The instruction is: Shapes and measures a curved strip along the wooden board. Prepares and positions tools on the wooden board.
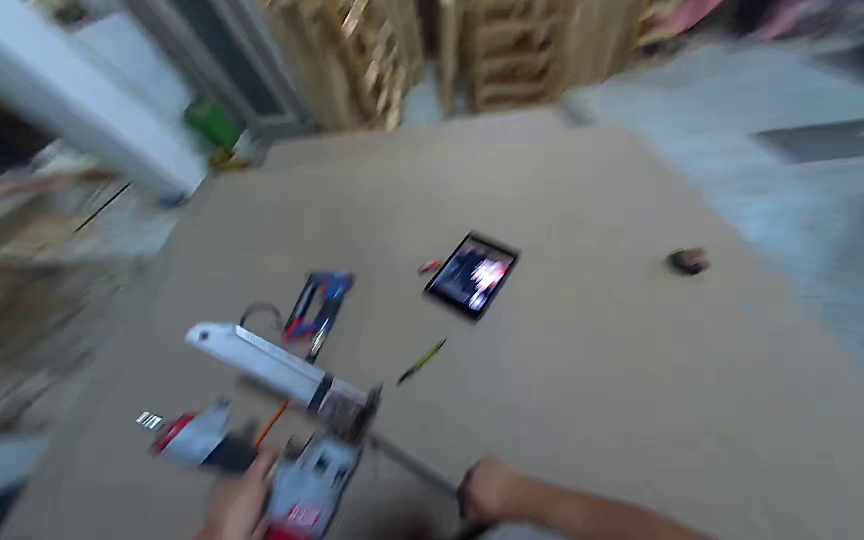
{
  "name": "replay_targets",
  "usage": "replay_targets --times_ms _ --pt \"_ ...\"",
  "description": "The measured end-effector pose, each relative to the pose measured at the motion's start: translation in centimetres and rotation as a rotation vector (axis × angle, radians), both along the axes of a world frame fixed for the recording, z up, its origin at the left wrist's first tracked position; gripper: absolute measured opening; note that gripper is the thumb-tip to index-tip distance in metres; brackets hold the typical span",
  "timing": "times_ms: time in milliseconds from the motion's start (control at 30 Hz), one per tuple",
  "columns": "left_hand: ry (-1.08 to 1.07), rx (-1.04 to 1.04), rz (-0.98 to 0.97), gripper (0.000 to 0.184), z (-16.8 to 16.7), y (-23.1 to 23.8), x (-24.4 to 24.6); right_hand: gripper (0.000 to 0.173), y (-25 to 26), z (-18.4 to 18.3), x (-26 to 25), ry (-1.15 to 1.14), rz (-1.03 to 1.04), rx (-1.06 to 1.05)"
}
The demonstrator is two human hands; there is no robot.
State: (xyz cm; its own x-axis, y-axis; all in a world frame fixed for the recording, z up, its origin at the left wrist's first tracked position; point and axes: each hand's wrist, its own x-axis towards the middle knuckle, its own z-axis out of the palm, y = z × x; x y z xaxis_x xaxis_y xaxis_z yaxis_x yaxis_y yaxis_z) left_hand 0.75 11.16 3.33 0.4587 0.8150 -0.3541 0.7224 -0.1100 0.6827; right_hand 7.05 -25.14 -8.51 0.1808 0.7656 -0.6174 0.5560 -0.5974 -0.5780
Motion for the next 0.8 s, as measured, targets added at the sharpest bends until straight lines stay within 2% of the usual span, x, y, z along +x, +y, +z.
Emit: replay_targets --times_ms 67,133,200,333,567,733,800 --pt "-0.237 -0.203 0.253 0.032 -1.9 -2.4 -1.3 0.043 0.4 -1.0 -0.1 0.006 0.038 -0.001" --pt "-0.406 -0.384 0.412 0.027 -3.9 -4.1 -2.1 0.045 0.8 -1.1 -0.1 -0.021 0.067 0.016" --pt "-0.498 -0.476 0.512 0.025 -5.3 -5.7 -2.1 0.046 0.9 -0.7 -0.2 -0.036 0.071 0.018" --pt "-0.511 -0.506 0.604 0.025 -6.7 -8.2 -0.6 0.047 0.5 -0.2 -0.4 -0.063 0.02 0.024" --pt "-0.356 -0.492 0.625 0.036 -8.7 -9.6 0.1 0.046 -2.0 -1.0 -0.5 -0.174 -0.111 0.047" --pt "-0.392 -0.53 0.656 0.031 -9.2 -11.7 0.9 0.046 -2.2 -0.6 -0.3 -0.178 -0.092 0.052" --pt "-0.433 -0.561 0.659 0.035 -9.1 -11.9 1.4 0.045 -2.2 -0.7 -0.5 -0.192 -0.079 0.06"
